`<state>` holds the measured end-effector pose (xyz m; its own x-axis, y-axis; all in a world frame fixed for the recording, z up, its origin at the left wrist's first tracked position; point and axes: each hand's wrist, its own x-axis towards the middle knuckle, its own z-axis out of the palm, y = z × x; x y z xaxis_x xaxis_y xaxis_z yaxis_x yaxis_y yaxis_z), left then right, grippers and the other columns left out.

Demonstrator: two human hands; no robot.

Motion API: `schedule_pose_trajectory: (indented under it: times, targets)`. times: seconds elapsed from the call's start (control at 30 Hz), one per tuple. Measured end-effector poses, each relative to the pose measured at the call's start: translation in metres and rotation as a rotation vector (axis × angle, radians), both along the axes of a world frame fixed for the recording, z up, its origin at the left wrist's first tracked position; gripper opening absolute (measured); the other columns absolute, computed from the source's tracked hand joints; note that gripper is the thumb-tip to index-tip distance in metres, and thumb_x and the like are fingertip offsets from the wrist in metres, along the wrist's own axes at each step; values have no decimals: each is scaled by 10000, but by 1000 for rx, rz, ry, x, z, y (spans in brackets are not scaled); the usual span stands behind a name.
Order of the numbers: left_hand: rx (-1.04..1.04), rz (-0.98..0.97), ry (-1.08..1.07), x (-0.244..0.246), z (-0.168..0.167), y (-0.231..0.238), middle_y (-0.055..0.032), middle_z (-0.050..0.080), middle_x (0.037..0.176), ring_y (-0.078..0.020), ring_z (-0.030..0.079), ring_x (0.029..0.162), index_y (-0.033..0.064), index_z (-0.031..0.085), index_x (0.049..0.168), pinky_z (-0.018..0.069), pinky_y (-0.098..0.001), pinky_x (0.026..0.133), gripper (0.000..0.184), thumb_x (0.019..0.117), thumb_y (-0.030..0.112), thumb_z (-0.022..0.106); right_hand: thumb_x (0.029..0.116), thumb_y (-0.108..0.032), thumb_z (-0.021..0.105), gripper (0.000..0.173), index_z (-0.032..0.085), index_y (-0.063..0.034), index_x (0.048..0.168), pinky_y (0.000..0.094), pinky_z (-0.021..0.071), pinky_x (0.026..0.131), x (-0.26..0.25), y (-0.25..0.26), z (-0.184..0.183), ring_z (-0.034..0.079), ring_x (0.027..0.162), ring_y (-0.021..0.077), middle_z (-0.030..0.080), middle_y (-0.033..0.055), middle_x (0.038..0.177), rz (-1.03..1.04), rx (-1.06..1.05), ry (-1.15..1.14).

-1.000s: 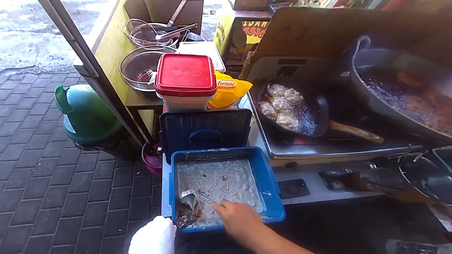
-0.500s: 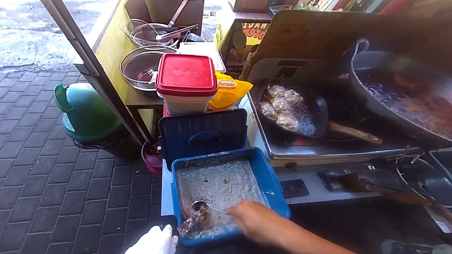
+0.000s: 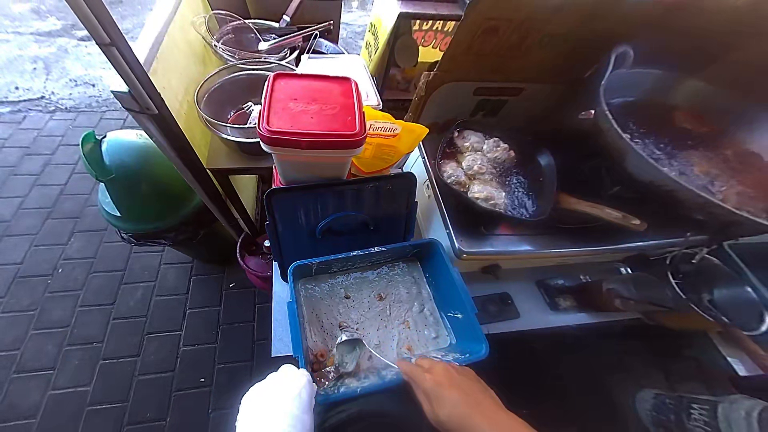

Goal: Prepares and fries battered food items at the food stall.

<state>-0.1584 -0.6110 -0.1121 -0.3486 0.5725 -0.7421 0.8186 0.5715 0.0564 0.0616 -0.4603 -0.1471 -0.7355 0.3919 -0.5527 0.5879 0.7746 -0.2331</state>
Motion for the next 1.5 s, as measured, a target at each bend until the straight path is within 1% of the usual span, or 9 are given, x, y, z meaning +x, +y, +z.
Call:
schedule_pose_trajectory:
  times: [0.1,0.23,0.33,0.47,0.67,0.73,0.83,0.97,1.5]
  targets:
    - [-35,-46,-5,-1,6,8,-185,685,1234,-386,667,1136,40,683,1158,530,-580,888,419,1061,336,401,1025,-189,441,361,704,-161,1271,499,592,609,-2,2,5,731,771,322,711,125,929,-27,165,102]
    - [-116,-31,-8,-4,21,9,-176,684,1248,-375,674,1138,76,674,1220,530,-572,911,447,1068,400,407,1046,-142,406,375,623,-116,1350,542,581,772,-32,15,25,717,985,365,701,166,1121,-109,90,-206]
    - [80,-45,80,-8,27,-16,-130,728,1087,-336,723,970,149,737,1182,581,-537,752,415,1040,425,461,995,-38,451,385,590,-51,1354,558,580,811,-57,17,16,706,1041,391,681,194,1201,-126,80,-331]
    - [230,56,87,-24,24,-39,-99,730,1087,-304,723,970,205,723,1264,578,-524,766,422,1047,439,448,1001,-14,427,395,560,-21,1372,554,577,808,-75,12,-5,707,1023,397,670,209,1222,-57,73,-336]
    - [419,474,-128,-27,-42,-60,-71,741,986,-270,718,906,205,671,1260,559,-553,773,442,1050,497,414,989,-21,450,328,558,21,1296,565,571,773,-77,-6,-11,706,977,423,676,236,1138,129,33,-356]
    - [482,641,-262,-13,-79,-64,-58,710,908,-239,689,816,184,644,1264,564,-527,736,476,990,557,533,982,-36,475,295,578,16,1253,583,564,781,-76,-5,-9,703,983,428,685,239,1109,177,-7,-357]
    - [559,789,-420,6,-123,-66,12,661,840,-147,643,719,168,540,1324,577,-418,684,769,738,575,828,980,-60,487,263,595,-5,1214,583,562,765,-75,-6,-3,704,974,419,694,224,1065,224,-30,-378]
    - [679,860,-515,9,-146,-67,54,629,822,-90,618,701,173,517,1306,567,-320,664,926,559,503,953,970,-82,515,231,638,-27,1158,606,559,757,-80,-13,11,701,983,426,701,219,1040,213,-77,-449]
    - [737,845,-530,8,-151,-69,83,605,772,-67,588,657,189,532,1289,547,-292,627,945,517,508,973,998,-133,500,209,609,-47,1154,636,546,718,-81,-11,-6,696,910,439,685,212,944,380,-215,-300]
